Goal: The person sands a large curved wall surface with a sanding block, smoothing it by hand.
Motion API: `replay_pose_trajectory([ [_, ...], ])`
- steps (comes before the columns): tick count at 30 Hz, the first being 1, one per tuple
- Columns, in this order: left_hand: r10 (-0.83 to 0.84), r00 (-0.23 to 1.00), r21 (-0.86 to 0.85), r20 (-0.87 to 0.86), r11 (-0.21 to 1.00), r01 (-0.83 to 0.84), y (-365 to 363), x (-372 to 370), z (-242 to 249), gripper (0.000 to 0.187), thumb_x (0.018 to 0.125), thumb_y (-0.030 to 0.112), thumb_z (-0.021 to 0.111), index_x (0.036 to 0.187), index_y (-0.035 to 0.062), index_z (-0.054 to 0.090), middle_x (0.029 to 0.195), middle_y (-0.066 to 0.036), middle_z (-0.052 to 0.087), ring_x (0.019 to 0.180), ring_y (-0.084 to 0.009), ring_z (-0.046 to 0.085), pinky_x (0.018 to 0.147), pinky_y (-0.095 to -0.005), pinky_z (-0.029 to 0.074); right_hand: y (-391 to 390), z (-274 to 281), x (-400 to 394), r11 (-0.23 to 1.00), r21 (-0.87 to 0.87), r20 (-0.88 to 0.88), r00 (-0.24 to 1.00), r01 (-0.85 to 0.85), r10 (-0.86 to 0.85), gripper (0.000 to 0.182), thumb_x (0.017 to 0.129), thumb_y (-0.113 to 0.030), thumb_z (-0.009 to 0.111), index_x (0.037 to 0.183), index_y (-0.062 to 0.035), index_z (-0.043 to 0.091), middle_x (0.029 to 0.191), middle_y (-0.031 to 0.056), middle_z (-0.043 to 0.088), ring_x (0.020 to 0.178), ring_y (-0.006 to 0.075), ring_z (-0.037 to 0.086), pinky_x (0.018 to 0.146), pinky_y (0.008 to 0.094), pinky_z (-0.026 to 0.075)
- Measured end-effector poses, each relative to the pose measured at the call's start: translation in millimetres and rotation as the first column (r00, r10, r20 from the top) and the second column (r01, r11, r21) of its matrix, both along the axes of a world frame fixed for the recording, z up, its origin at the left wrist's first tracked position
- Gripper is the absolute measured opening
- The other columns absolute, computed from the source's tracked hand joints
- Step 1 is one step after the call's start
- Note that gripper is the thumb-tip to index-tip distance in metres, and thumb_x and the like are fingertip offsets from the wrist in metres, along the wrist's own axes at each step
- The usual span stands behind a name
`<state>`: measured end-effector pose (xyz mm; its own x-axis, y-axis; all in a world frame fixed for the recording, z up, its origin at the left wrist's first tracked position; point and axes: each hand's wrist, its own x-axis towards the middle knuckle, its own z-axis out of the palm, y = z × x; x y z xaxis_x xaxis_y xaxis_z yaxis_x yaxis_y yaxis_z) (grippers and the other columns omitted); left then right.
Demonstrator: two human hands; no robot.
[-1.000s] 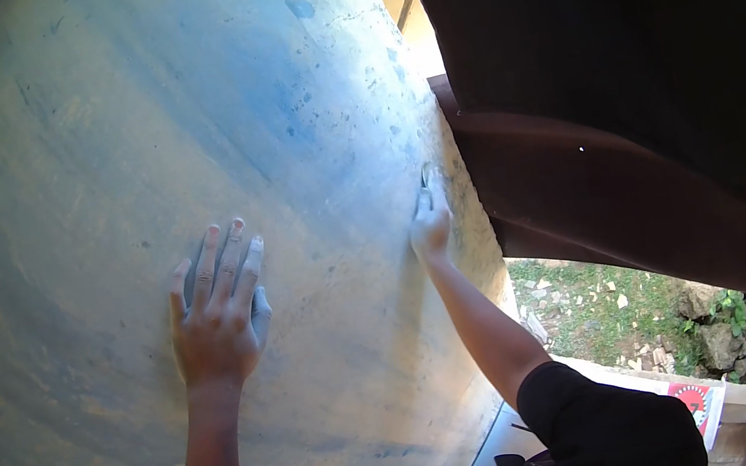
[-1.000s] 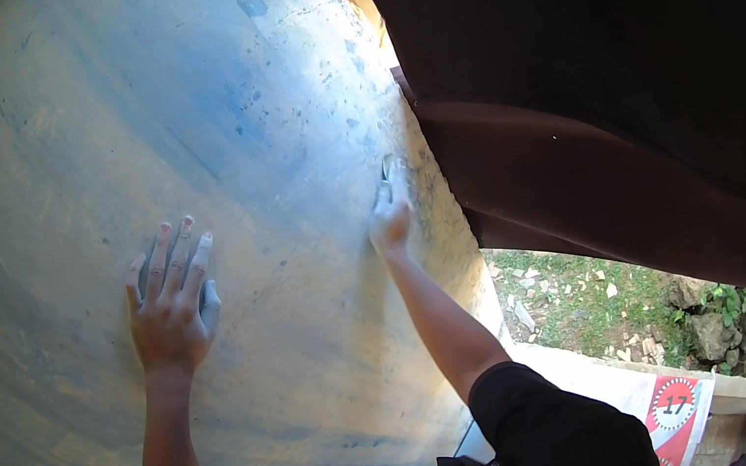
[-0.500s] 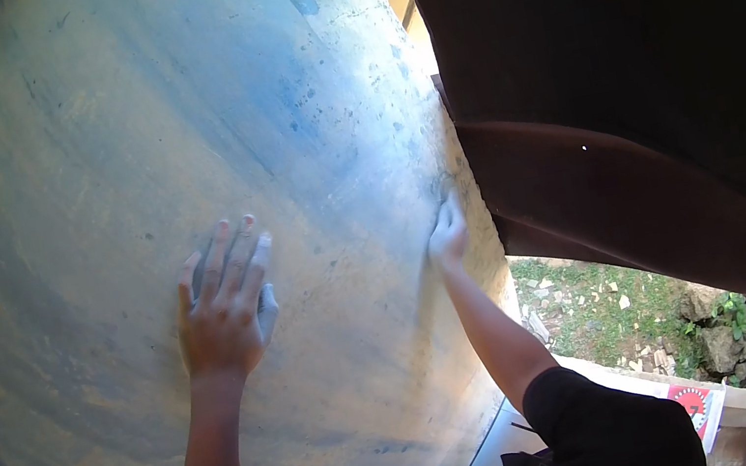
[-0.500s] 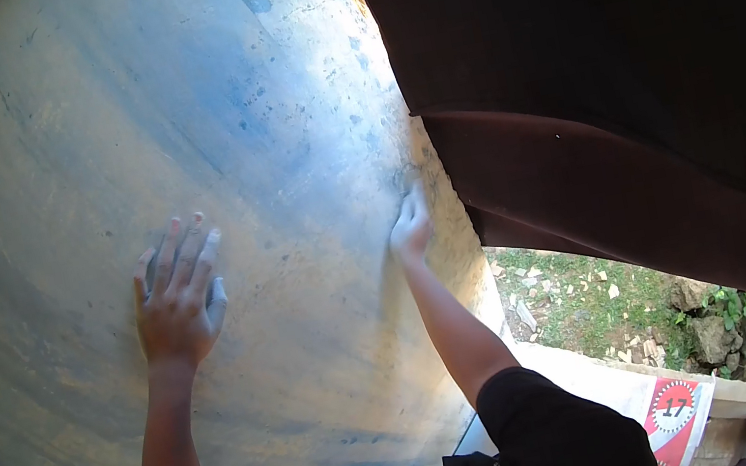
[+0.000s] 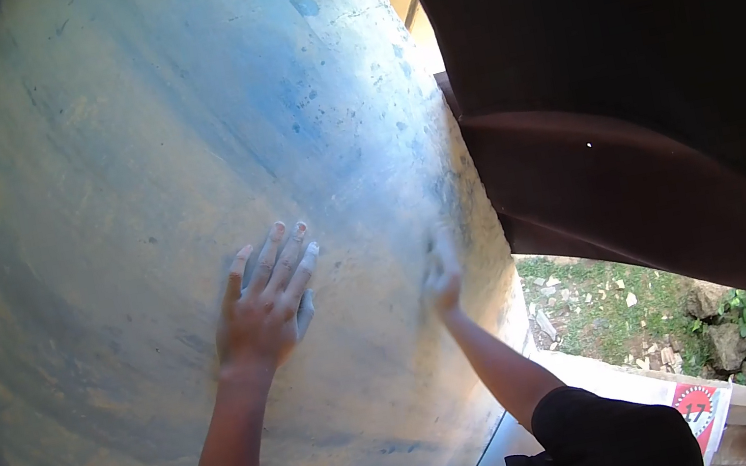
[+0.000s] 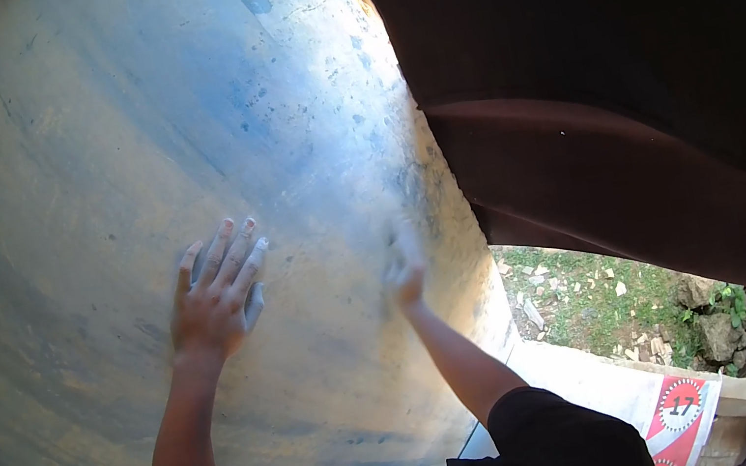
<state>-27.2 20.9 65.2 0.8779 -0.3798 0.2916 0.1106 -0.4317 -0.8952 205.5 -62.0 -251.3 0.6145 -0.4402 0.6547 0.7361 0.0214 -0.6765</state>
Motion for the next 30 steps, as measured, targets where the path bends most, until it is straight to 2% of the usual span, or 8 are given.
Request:
replay_pose_trajectory([
  [3,0.005,1.000,0.015,-0.006,1.000,-0.005,2.3,-0.6,0.3,0.055,0.104,0.048,0.051,0.157,0.0328,0.050,0.174,0.005,0.033,0.161,-0.0149,0.026,0.131,-0.0450,0.016,-16.7,19.1,32.0,0.967,0.252,-0.487,0.861,-0.024,0.148,0.044,0.108,-0.011,0.054,0.147,0.0097,0.055,0.152,0.0272,0.058,0.141,0.0354,0.057,0.119,0.0406,0.042],
  [13,-0.087,0.996,-0.065,-0.001,0.994,0.087,2.5,-5.8,1.5,0.053,0.099,0.037,0.060,0.151,0.0291,0.057,0.171,0.003,0.040,0.159,-0.0159,0.031,0.130,-0.0438,0.020,-1.7,74.8,-63.0,0.906,-0.338,0.387,0.840,-0.256,0.382,0.053,0.096,0.001,0.062,0.149,-0.0017,0.060,0.159,0.0200,0.053,0.153,0.0408,0.042,0.127,0.0484,0.030],
  [20,-0.090,0.970,-0.179,0.225,0.975,0.132,8.0,-38.9,36.1,0.050,0.097,0.035,0.061,0.147,0.0293,0.061,0.169,0.005,0.042,0.159,-0.0168,0.032,0.128,-0.0458,0.025,-16.1,175.1,36.7,0.993,0.079,0.037,0.995,0.090,-0.093,0.038,0.103,-0.001,0.054,0.138,0.0050,0.065,0.143,0.0265,0.064,0.134,0.0379,0.063,0.108,0.0383,0.050],
  [22,-0.065,0.954,-0.188,0.291,0.974,0.124,5.3,-37.8,32.9,0.052,0.096,0.034,0.063,0.147,0.0296,0.060,0.169,0.004,0.042,0.158,-0.0172,0.033,0.128,-0.0458,0.027,-26.8,223.3,-4.4,0.919,0.015,-0.283,0.879,-0.395,0.383,0.038,0.101,0.000,0.056,0.138,0.0004,0.068,0.148,0.0235,0.062,0.141,0.0373,0.057,0.114,0.0382,0.046],
  [24,-0.067,0.947,-0.191,0.313,0.973,0.132,5.1,-36.0,30.5,0.053,0.095,0.033,0.063,0.149,0.0293,0.060,0.169,0.003,0.043,0.158,-0.0181,0.034,0.128,-0.0464,0.027,5.9,238.0,-34.2,0.979,-0.023,0.361,0.912,-0.202,0.197,0.033,0.100,0.000,0.058,0.128,-0.0002,0.073,0.149,0.0216,0.061,0.146,0.0360,0.053,0.116,0.0447,0.044],
  [27,-0.061,0.947,-0.209,0.316,0.969,0.132,2.0,-36.1,27.1,0.055,0.095,0.031,0.064,0.150,0.0282,0.059,0.168,0.002,0.044,0.158,-0.0192,0.036,0.128,-0.0467,0.027,-7.3,226.9,-78.3,0.945,-0.292,0.494,0.822,-0.150,0.283,0.050,0.101,0.001,0.056,0.150,-0.0097,0.061,0.155,0.0263,0.054,0.150,0.0397,0.045,0.122,0.0501,0.041],
  [29,-0.064,0.949,-0.209,0.310,0.969,0.133,3.1,-35.9,27.1,0.055,0.096,0.031,0.064,0.150,0.0275,0.059,0.168,0.002,0.044,0.157,-0.0194,0.037,0.128,-0.0464,0.027,-11.8,197.4,-48.1,0.928,-0.351,0.627,0.767,0.125,0.135,0.052,0.100,0.001,0.059,0.152,-0.0069,0.058,0.153,0.0242,0.057,0.120,0.0355,0.072,0.101,0.0456,0.060],
  [30,-0.074,0.946,-0.198,0.316,0.970,0.142,4.8,-35.2,25.6,0.055,0.096,0.030,0.064,0.150,0.0265,0.060,0.168,0.002,0.045,0.157,-0.0194,0.037,0.128,-0.0463,0.028,1.6,168.4,-10.5,0.949,-0.291,0.419,0.876,-0.122,0.240,0.048,0.101,0.002,0.056,0.148,-0.0028,0.060,0.147,0.0262,0.061,0.103,0.0316,0.072,0.093,0.0461,0.060],
])
